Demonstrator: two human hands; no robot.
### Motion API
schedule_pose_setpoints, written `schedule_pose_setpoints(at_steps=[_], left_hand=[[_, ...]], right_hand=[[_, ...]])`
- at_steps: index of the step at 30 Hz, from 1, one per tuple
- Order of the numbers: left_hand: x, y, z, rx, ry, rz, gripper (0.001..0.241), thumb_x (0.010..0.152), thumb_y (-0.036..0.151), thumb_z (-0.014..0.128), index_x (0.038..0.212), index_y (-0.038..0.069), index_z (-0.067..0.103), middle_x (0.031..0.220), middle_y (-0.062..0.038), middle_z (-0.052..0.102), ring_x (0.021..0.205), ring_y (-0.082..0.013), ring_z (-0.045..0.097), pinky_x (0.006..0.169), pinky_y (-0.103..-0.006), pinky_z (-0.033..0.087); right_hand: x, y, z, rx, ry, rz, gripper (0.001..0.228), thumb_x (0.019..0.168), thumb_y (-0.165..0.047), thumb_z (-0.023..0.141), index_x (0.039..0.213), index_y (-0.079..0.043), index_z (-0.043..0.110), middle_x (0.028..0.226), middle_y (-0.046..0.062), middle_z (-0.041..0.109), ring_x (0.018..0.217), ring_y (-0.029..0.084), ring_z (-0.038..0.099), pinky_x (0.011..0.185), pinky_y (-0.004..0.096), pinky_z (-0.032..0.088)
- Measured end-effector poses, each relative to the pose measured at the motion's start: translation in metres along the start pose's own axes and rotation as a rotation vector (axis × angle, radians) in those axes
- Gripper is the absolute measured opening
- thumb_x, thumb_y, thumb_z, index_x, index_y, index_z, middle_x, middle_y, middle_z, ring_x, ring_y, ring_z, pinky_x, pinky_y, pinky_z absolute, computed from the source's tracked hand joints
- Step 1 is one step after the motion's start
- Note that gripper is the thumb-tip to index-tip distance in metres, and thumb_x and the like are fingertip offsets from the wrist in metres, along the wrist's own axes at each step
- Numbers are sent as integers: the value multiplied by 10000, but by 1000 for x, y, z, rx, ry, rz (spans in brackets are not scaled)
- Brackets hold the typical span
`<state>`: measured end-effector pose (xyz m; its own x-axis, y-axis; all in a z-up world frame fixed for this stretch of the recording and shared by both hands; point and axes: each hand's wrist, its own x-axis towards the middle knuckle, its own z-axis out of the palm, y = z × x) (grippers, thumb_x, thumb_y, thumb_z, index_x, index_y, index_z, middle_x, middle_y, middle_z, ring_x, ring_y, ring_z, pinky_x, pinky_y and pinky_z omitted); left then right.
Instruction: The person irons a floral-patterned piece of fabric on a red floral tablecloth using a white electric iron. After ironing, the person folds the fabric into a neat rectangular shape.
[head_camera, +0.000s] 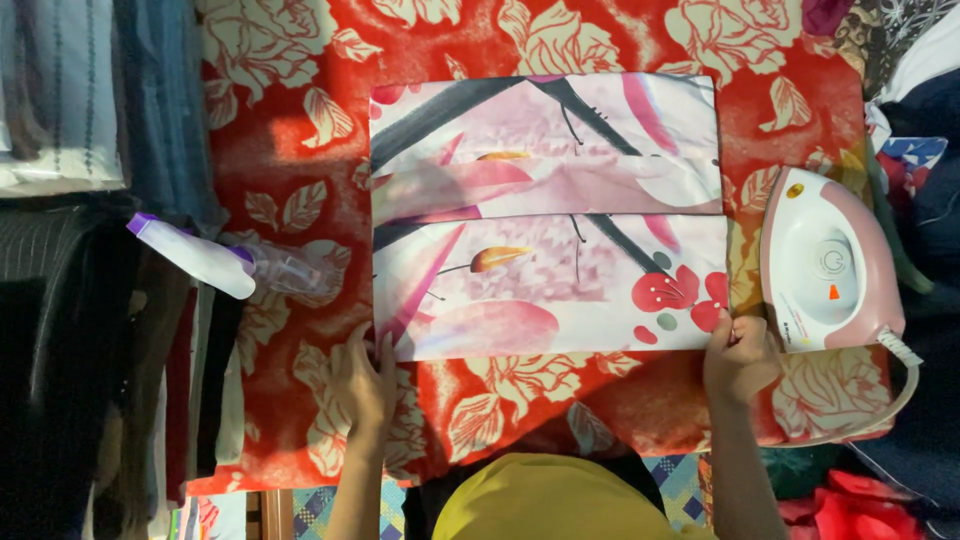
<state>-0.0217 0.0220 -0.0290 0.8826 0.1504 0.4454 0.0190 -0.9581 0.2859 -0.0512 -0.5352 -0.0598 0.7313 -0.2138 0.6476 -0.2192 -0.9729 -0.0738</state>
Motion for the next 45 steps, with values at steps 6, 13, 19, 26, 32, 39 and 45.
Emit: schedule_pose_setpoints(at_steps=[6,13,19,26,32,39,45], left_hand=[[60,96,-39,-169,31,90,385,988,124,668,1346,2,596,1344,-261,586,1201,-426,598,998,-476,502],[66,86,-8,-45,-495,60,768,996,612,399,1614,164,315,1654,-201,293,1503,-412,296,1190,-571,266],[70,86,16,109,-516,20,937,958,646,413,1584,-31,252,1668,-298,180,1535,-463,186,1167,-675,205],[94,98,15,-102,-534,160,843,924,649,480,1596,158,343,1654,-181,292,1518,-421,258,1157,-613,282],[186,89,102,-17,-255,144,604,984,230,444,1553,39,373,1624,-237,329,1514,-442,277,1176,-630,235],[331,54,212,256,-624,83,860,680,221,846,1433,367,458,1384,95,440,1331,-250,347,1024,-734,383],[325,49,127,126,-427,242,182,756,211,746,904,252,648,840,64,651,960,-246,647,917,-642,428]], right_hand=[[68,-101,-29,216,-46,-79,534,914,-285,746,1326,28,615,1213,259,610,1115,475,582,1000,525,470],[74,-125,-21,143,-431,-373,677,1021,-535,425,1569,-140,475,1631,249,416,1511,398,371,1209,570,183],[111,-131,-14,255,-648,-155,836,953,-512,532,1623,-56,327,1637,324,285,1521,491,234,1161,712,172],[110,-129,16,187,-587,-323,778,919,-550,519,1606,-213,380,1705,155,285,1569,338,250,1210,632,158],[209,-118,111,222,-277,-271,493,983,-181,549,1465,-87,588,1519,170,553,1400,356,512,1081,535,390],[295,-61,305,-77,-758,-198,599,793,-225,662,1371,-226,501,1475,3,517,1436,259,373,1103,770,196],[331,-59,179,8,-766,-320,155,799,-368,779,878,-268,691,824,-60,712,943,255,759,822,432,552]])
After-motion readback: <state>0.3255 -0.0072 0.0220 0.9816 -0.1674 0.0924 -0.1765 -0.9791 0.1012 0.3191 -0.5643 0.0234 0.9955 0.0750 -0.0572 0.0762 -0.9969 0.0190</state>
